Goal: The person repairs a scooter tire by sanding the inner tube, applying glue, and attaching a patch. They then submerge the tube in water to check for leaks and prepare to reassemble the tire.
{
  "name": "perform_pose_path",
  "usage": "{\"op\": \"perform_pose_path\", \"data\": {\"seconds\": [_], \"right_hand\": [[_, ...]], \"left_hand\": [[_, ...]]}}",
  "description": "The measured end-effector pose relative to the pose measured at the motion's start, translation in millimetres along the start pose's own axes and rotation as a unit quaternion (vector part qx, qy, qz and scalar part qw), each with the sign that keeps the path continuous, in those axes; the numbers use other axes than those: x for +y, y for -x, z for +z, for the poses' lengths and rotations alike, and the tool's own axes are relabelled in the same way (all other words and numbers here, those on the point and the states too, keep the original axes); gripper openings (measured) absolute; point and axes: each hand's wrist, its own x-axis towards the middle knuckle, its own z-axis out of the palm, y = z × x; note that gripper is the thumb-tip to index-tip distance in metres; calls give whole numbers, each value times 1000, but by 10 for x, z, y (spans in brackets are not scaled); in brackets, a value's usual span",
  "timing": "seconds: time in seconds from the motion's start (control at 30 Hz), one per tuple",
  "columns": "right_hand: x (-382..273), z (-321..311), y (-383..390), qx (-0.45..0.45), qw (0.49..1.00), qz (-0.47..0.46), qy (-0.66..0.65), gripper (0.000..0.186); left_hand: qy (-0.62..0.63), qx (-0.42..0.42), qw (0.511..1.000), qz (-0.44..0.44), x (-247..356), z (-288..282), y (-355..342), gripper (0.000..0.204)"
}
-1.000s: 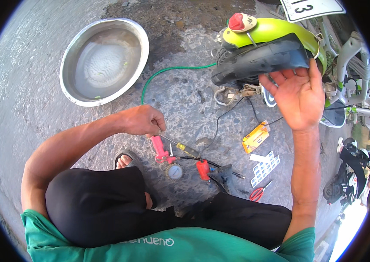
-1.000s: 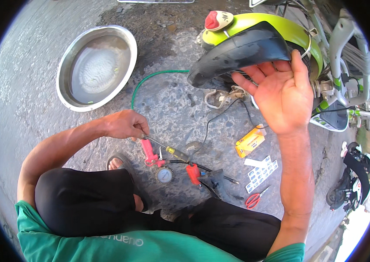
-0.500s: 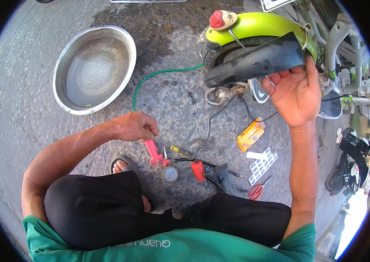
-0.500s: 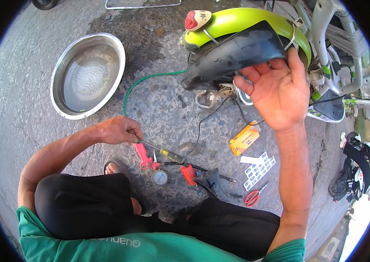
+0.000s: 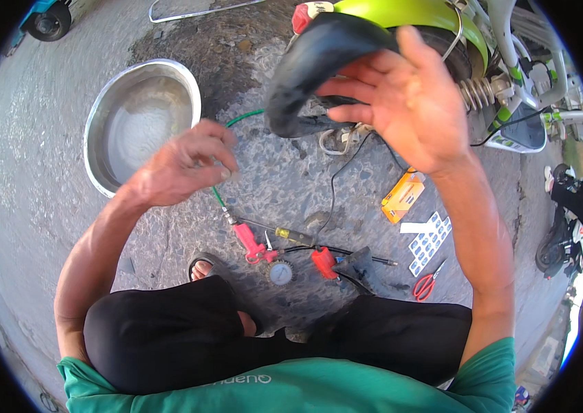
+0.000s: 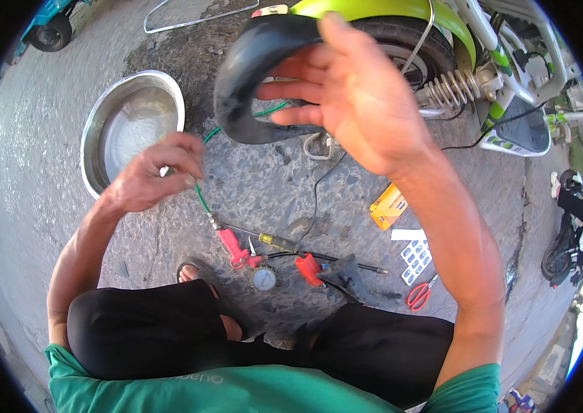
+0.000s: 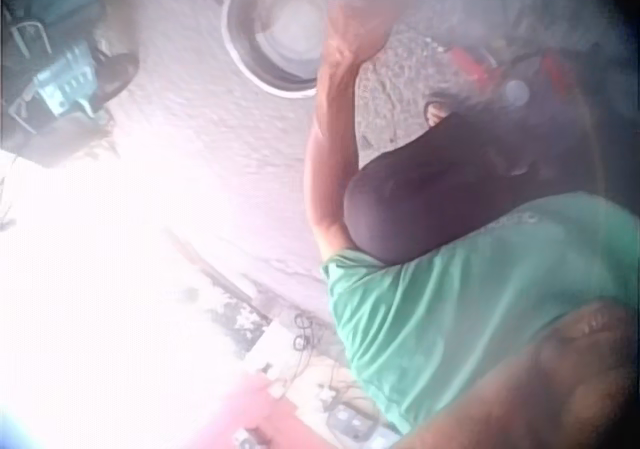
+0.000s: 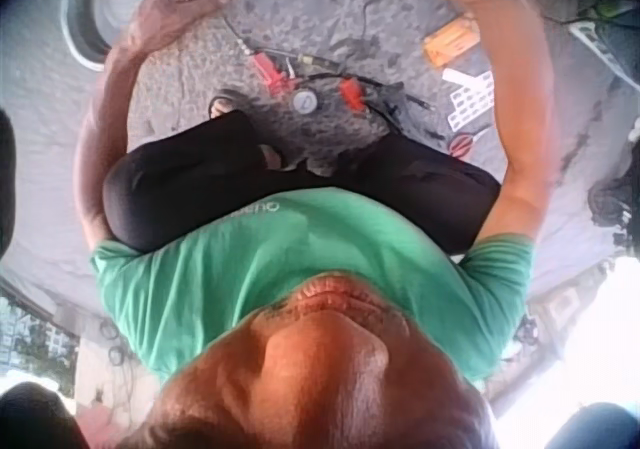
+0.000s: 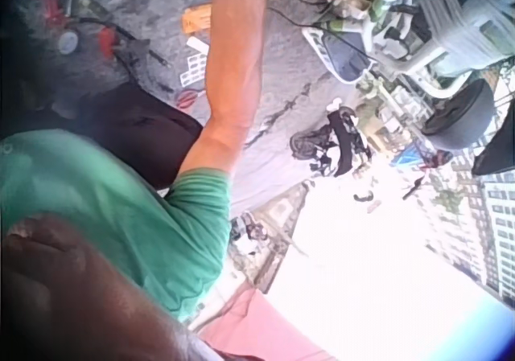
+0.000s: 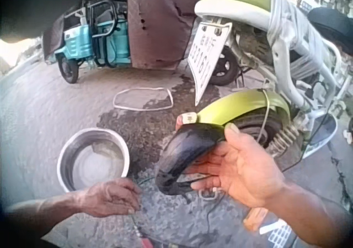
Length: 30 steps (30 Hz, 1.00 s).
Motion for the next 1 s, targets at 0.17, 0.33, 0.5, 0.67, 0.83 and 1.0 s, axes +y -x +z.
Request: {"op": "perform_pose_path", "data": {"seconds": [0.17, 0.33, 0.5, 0.67, 0.83, 1.0], "right_hand": [[279, 177, -160, 37, 992, 5, 120, 62], [390, 137, -244, -24, 991, -11, 134, 59], [555, -81, -177, -72, 982, 5, 177, 56], [996, -419, -259, -104, 861, -39, 495, 75], [1291, -477, -415, -158, 775, -1, 612, 59], [1390, -561, -281, -156, 823, 27, 546, 31]], "left_hand": [[-49, 70, 994, 65, 641, -53, -154, 16], [-119, 110, 986, 26, 598, -24, -351, 18], [-82, 108, 991, -16, 526, -52, -446, 16], [-16, 64, 998, -6, 468, -61, -399, 15], [50, 54, 997, -28, 445, -90, -428, 15], [231, 98, 964, -93, -134, -101, -622, 18]]}}
